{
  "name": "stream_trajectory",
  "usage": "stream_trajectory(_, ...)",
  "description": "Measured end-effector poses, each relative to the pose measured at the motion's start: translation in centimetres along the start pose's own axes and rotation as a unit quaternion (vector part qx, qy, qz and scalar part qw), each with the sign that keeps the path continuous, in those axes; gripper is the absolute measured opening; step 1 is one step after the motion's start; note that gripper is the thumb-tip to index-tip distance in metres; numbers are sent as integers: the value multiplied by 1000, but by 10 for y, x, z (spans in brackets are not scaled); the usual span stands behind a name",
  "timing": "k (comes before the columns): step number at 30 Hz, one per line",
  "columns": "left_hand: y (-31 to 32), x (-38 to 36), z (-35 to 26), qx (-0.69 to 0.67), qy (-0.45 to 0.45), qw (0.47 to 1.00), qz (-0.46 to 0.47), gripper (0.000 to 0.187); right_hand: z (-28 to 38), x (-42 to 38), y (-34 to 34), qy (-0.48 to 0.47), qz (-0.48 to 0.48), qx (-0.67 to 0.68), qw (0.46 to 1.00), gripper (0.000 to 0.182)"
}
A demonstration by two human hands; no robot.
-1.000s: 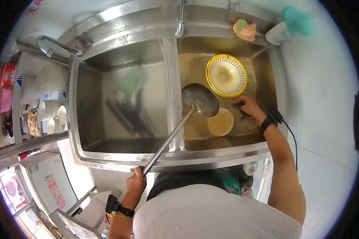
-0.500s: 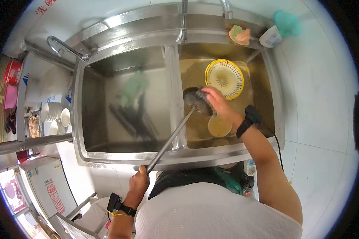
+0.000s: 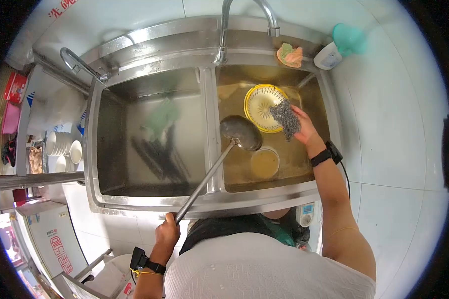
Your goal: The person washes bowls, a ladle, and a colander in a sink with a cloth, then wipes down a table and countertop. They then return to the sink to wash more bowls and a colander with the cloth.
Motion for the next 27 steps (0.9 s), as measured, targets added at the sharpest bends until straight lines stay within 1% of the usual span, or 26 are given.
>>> stream_trajectory(1, 2, 0, 4, 13, -26, 1000, 11, 20, -9, 11, -14, -50, 6, -153, 987, 22)
stream_trajectory(2, 2, -1, 3, 13, -23, 1000, 7, 20, -14, 18, -23, -101, 11, -301, 948, 23)
stream_trajectory(3, 0, -2, 1, 6, -9, 1000, -1, 20, -19, 18, -31, -108, 10, -300, 948, 23)
stream_trajectory(4, -3, -2, -2, -1, 9, 1000, -10, 20, -18, 12, -36, -141, -36, -511, 847, 24)
stream_trajectory(5, -4, -1, -3, 11, -3, 1000, -5, 21, -11, 15, -36, -167, -82, -693, 696, 25)
stream_trajectory(6, -5, 0, -4, 11, -11, 1000, 2, 21, 5, 24, -30, -179, -84, -693, 694, 25)
stream_trajectory(8, -1, -2, -1, 11, -21, 1000, 8, 21, 41, 32, -28, -169, -167, -610, 756, 26)
stream_trajectory(9, 2, -2, 2, 8, -15, 1000, 6, 22, 55, 39, -17, -173, -168, -607, 757, 26)
stream_trajectory(11, -1, -1, 0, 17, -17, 1000, 1, 23, 97, 64, -2, -201, -246, -518, 794, 28)
stream_trajectory(13, 0, -2, 0, 14, 3, 1000, -6, 21, 129, 108, 11, -224, -300, -481, 792, 35)
stream_trajectory(15, -3, -2, -4, 28, 4, 999, -18, 19, 134, 148, 37, -219, -272, -321, 880, 43)
stream_trajectory(17, -5, -2, -5, 30, -7, 999, -21, 17, 130, 200, 58, -171, -240, -436, 850, 45)
stream_trajectory(19, -3, -2, -2, 37, -4, 999, -30, 18, 123, 204, 97, -197, -166, -610, 749, 46)
stream_trajectory(20, -2, -3, -2, 28, 1, 999, -34, 17, 118, 201, 100, -195, -166, -611, 749, 46)
stream_trajectory(22, -1, -2, -2, 16, 4, 999, -36, 17, 122, 187, 115, -314, -190, -647, 669, 41)
stream_trajectory(23, -2, -3, -2, 19, 4, 999, -45, 16, 123, 185, 111, -313, -188, -649, 668, 41)
stream_trajectory(25, -3, -3, -1, 19, 2, 998, -55, 16, 146, 162, 94, -254, -242, -676, 648, 33)
stream_trajectory(27, -2, -2, -1, 23, 0, 999, -48, 15, 175, 122, 81, -392, -328, -641, 573, 28)
Point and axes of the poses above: each hand's wrist, its own x-axis towards the middle knuckle, its own y-axis out of the palm, z = x × y, the point moved 8 cm from there along x, towards the middle knuckle, and after that the axes turned 15 degrees about -x, right-handed, at the moved point
